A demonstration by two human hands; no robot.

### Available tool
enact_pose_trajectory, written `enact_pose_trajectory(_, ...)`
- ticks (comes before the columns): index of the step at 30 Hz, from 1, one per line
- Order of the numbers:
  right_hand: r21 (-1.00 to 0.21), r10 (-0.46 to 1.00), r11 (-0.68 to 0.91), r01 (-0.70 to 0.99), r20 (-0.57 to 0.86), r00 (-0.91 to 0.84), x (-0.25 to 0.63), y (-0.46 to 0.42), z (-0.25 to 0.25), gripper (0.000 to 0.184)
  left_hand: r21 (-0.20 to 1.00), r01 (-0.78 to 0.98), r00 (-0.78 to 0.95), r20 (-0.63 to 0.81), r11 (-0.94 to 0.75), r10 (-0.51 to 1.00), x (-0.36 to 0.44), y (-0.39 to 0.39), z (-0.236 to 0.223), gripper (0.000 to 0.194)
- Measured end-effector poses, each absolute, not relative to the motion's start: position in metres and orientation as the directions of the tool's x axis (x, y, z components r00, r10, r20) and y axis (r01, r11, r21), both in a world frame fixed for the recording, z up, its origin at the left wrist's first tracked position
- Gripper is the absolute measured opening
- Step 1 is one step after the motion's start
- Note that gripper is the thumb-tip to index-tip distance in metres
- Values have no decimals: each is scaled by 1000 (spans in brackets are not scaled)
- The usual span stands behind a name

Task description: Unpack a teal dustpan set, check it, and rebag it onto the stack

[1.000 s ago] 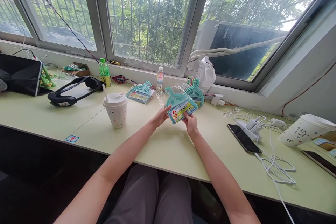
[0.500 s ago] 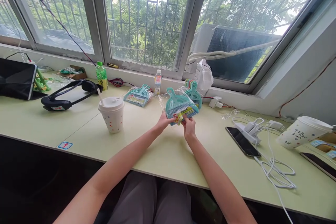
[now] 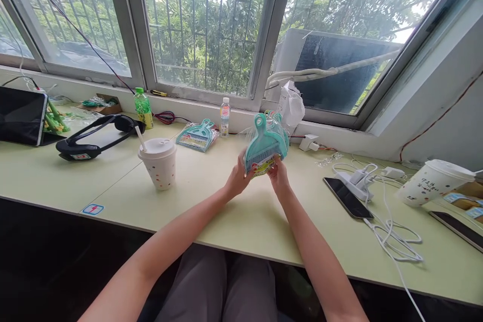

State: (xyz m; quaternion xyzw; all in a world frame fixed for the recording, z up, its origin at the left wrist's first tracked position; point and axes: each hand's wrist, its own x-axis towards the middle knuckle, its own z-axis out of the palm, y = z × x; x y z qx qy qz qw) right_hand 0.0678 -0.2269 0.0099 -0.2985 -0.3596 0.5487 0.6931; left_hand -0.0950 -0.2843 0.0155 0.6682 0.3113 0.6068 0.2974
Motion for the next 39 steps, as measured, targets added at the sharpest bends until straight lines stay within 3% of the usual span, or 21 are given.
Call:
enact_pose_trajectory(9,-812,968,238,-532,242,65,64,-237,22,36,753,-52,-32,656,-656,754,-95,-293,11,79)
enact_pose_trajectory(16,-850,951,180,-496,279,-134,72,-246,30,48,732,-12,-117,675,-681,728,-96,-288,8,84)
enact_pose_trajectory(28,-821,938,238,-518,333,-96,75,-243,29,34,807,-6,-58,589,-591,806,-99,-292,13,89)
enact_pose_trajectory(33,-800,939,269,-537,341,-37,74,-242,30,31,788,8,-105,612,-615,784,-97,-290,15,89)
enact_pose_trajectory(39,-817,950,247,-521,310,-36,69,-242,30,34,771,90,-28,634,-630,773,-102,-284,14,94)
